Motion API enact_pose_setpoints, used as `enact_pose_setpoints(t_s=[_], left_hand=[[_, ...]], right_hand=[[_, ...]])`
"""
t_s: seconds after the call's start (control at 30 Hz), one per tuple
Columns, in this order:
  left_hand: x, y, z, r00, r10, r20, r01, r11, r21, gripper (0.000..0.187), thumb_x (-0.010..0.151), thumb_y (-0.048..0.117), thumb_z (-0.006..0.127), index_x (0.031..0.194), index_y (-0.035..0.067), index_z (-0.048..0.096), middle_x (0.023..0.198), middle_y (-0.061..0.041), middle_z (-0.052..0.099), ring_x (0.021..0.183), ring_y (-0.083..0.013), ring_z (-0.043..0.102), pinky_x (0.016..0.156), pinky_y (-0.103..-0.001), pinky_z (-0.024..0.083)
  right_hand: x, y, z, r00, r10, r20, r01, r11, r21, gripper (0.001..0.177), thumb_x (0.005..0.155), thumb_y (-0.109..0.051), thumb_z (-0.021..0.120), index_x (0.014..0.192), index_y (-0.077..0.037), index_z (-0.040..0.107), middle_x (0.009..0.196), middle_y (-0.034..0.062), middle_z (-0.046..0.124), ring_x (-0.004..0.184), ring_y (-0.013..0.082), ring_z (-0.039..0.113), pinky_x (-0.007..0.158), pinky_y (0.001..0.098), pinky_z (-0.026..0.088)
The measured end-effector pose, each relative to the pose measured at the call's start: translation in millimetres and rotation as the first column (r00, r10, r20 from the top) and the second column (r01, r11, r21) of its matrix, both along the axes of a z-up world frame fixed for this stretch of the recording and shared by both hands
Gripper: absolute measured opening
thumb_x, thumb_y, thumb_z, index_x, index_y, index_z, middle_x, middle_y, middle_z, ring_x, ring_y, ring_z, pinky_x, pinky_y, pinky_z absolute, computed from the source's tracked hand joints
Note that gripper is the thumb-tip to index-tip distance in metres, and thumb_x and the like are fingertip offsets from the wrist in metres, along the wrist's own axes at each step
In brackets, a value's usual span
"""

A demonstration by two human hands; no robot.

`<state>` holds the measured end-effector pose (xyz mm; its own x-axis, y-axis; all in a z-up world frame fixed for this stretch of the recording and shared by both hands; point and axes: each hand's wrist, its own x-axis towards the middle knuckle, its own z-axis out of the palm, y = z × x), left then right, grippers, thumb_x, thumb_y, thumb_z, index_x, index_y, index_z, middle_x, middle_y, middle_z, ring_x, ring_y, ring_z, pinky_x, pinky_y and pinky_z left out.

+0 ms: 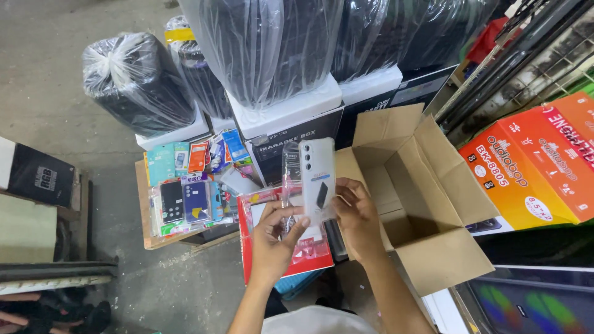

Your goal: Examining and unboxing various phone cases and accessories in a stockroom.

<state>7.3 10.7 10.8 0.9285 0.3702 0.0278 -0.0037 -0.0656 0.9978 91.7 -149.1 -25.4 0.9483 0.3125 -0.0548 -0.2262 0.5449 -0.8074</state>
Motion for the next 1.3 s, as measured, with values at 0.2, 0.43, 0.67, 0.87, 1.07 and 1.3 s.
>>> enact_pose_setpoints(t_s=[0.2, 0.43, 0.67, 0.87, 1.07, 1.3], left_hand=[[-4.9, -0.1, 3.8, 1.000, 0.007, 0.024, -0.007, 1.000, 0.027, 0.017, 0.088, 0.005, 0.076, 0.105, 0.006, 0.080, 0.105, 0.001, 0.057, 0.070, -0.0038, 0.046, 0.060, -0.019, 0.042], [-9.0, 7.2, -3.8, 0.999, 0.047, -0.007, -0.046, 0.995, 0.092, 0.016, 0.088, 0.006, 0.075, 0.103, 0.007, 0.080, 0.105, 0.000, 0.060, 0.074, -0.0064, 0.052, 0.065, -0.022, 0.046], [-0.2, 6.4, 8.1, 0.999, 0.051, -0.001, -0.050, 0.990, 0.135, 0.016, 0.091, 0.016, 0.075, 0.102, 0.006, 0.079, 0.105, 0.000, 0.061, 0.080, -0.0068, 0.057, 0.066, -0.022, 0.046], [24.0, 6.1, -25.4, 0.998, -0.007, -0.055, 0.007, 1.000, 0.004, 0.019, 0.094, 0.017, 0.071, 0.099, -0.001, 0.073, 0.100, -0.002, 0.059, 0.070, -0.0099, 0.052, 0.062, -0.025, 0.044], [39.6, 8.5, -57.6, 0.980, -0.201, 0.009, 0.200, 0.969, -0.145, 0.019, 0.106, 0.011, 0.052, 0.105, -0.002, 0.067, 0.103, -0.004, 0.054, 0.086, -0.0125, 0.056, 0.078, -0.026, 0.048], [50.6, 8.9, -59.1, 0.933, -0.349, 0.085, 0.355, 0.861, -0.363, 0.037, 0.087, -0.014, 0.040, 0.112, 0.002, 0.061, 0.107, -0.002, 0.054, 0.104, -0.0134, 0.057, 0.096, -0.026, 0.045]], right_hand=[[12.9, -6.9, -10.0, 0.970, 0.213, -0.113, -0.150, 0.898, 0.413, 0.055, 0.084, 0.006, 0.063, 0.138, 0.004, 0.050, 0.117, 0.0202, 0.065, 0.092, 0.0218, 0.060, 0.083, 0.0331, 0.051], [12.6, -9.9, -2.4, 0.948, 0.311, -0.069, -0.227, 0.811, 0.539, 0.049, 0.083, 0.005, 0.066, 0.130, 0.007, 0.052, 0.122, 0.0188, 0.064, 0.096, 0.0214, 0.059, 0.086, 0.0310, 0.050], [-1.9, 1.2, 23.1, 0.992, 0.024, -0.122, -0.009, 0.992, 0.125, 0.045, 0.087, 0.002, 0.059, 0.132, 0.000, 0.053, 0.121, 0.0142, 0.067, 0.110, 0.0199, 0.065, 0.097, 0.0351, 0.052], [-25.0, 11.9, 35.0, 0.947, -0.123, 0.297, 0.192, 0.957, -0.216, 0.042, 0.097, -0.002, 0.063, 0.137, 0.002, 0.051, 0.124, 0.0124, 0.064, 0.113, 0.0140, 0.062, 0.100, 0.0306, 0.051], [-42.4, 15.7, 53.9, 0.895, -0.022, 0.446, 0.184, 0.928, -0.325, 0.047, 0.093, -0.001, 0.072, 0.136, 0.002, 0.055, 0.122, 0.0103, 0.063, 0.109, 0.0160, 0.063, 0.096, 0.0300, 0.053], [-50.3, 22.8, 75.5, 0.818, 0.050, 0.573, 0.285, 0.830, -0.479, 0.047, 0.086, -0.003, 0.078, 0.129, 0.000, 0.060, 0.131, 0.0101, 0.057, 0.103, 0.0147, 0.065, 0.088, 0.0275, 0.055]])
